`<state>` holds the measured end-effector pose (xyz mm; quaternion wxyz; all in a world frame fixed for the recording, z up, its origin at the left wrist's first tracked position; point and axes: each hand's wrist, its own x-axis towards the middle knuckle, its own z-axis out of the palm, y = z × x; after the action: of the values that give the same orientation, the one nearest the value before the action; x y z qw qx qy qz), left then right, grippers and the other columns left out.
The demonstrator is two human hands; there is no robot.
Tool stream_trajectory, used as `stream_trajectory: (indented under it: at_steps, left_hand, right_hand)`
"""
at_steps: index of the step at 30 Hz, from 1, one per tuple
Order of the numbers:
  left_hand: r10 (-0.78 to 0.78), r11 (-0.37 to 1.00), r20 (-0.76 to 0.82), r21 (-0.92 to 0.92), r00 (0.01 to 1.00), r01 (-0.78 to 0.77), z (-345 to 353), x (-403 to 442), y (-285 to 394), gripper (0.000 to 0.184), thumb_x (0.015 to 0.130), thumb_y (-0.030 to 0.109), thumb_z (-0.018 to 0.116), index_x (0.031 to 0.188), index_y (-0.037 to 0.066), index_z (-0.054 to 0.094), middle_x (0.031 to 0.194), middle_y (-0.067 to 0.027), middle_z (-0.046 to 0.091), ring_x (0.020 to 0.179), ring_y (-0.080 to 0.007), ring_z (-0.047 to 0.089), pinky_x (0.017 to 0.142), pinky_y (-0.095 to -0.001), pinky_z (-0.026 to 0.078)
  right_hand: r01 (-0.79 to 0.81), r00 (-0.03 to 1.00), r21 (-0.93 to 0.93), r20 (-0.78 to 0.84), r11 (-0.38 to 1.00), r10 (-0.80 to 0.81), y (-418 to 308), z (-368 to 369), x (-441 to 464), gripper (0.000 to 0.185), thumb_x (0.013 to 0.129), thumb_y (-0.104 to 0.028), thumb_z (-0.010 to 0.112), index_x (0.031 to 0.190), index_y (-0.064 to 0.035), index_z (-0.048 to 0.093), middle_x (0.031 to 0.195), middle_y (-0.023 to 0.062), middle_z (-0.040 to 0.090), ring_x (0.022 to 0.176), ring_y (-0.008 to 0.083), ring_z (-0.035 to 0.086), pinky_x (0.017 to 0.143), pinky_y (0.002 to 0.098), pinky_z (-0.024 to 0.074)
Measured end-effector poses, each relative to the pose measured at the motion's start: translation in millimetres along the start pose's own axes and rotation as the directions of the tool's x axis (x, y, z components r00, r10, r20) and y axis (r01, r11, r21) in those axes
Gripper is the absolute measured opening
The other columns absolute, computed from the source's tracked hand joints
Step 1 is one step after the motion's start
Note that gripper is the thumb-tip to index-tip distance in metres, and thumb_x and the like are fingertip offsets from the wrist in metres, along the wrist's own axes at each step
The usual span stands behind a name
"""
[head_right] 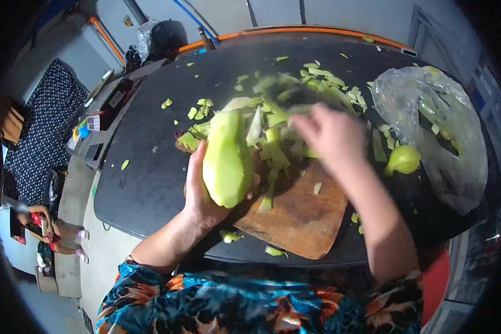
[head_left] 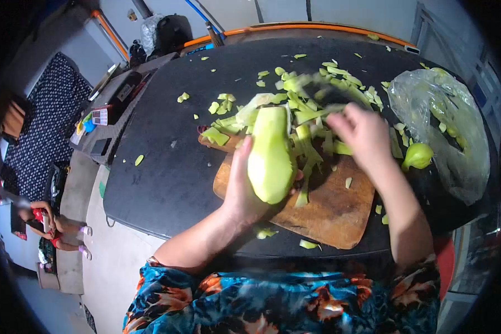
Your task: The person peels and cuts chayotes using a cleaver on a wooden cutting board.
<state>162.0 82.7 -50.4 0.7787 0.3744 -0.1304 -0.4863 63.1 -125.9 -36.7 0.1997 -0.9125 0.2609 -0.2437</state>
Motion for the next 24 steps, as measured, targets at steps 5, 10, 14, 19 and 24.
stream_trajectory:
  at_steps: [5,10,14,19,24]
  left_hand:
    - [-0.043,0.997,0.039,-0.068,0.998,0.045,-0.1,0.1,2.8,0.065,0.088,0.063,0.037,0.123,0.010,0.050,0.107,-0.0130,0.060,0.085,-0.0299,0.063,0.060,-0.0378,0.049]
    - [-0.016,0.993,0.054,-0.114,0.998,0.022,-16.0,7.5,8.0,0.064,0.086,0.064,0.041,0.123,0.013,0.051,0.107,-0.0122,0.059,0.095,-0.0304,0.061,0.076,-0.0421,0.050]
    - [-0.090,0.962,0.177,-0.241,0.980,0.132,-20.1,11.5,14.0,0.068,0.087,0.064,0.040,0.129,0.011,0.049,0.118,-0.0164,0.058,0.102,-0.0319,0.060,0.093,-0.0490,0.047]
    - [-0.050,0.996,-0.060,-0.072,0.997,0.046,-9.4,4.7,3.4,0.075,0.085,0.069,0.032,0.130,0.011,0.045,0.124,-0.0104,0.054,0.110,-0.0268,0.055,0.083,-0.0426,0.049]
    - [-0.088,0.986,0.060,-0.134,0.994,0.095,-8.2,7.6,4.7,0.063,0.088,0.063,0.037,0.118,0.010,0.053,0.107,-0.0110,0.059,0.083,-0.0279,0.062,0.060,-0.0362,0.049]
  right_hand:
    - [0.010,0.976,0.167,-0.218,0.986,0.027,40.4,-9.5,12.5,0.040,0.091,-0.041,0.056,0.079,-0.0030,0.060,0.061,0.0137,0.058,0.056,0.0261,0.058,0.053,0.0342,0.0433]
    - [0.227,0.958,0.415,0.070,0.881,-0.279,-33.4,-15.4,-36.2,0.039,0.085,-0.041,0.063,0.079,-0.0036,0.059,0.061,0.0088,0.060,0.056,0.0230,0.059,0.053,0.0303,0.0446]
    - [0.558,0.797,0.295,0.069,0.775,-0.600,-56.7,-2.0,-66.0,0.042,0.080,-0.044,0.067,0.074,-0.0058,0.051,0.062,0.0077,0.056,0.058,0.0278,0.059,0.051,0.0361,0.0437]
    - [0.570,0.822,0.068,-0.019,0.819,-0.570,-40.5,5.2,-47.8,0.048,0.083,-0.056,0.057,0.072,-0.0109,0.048,0.057,0.0048,0.056,0.050,0.0235,0.059,0.045,0.0367,0.0454]
    - [0.118,0.993,-0.001,-0.005,0.993,-0.118,-15.2,12.3,-16.4,0.043,0.087,-0.046,0.059,0.078,-0.0045,0.055,0.065,0.0124,0.059,0.060,0.0322,0.059,0.054,0.0399,0.0442]
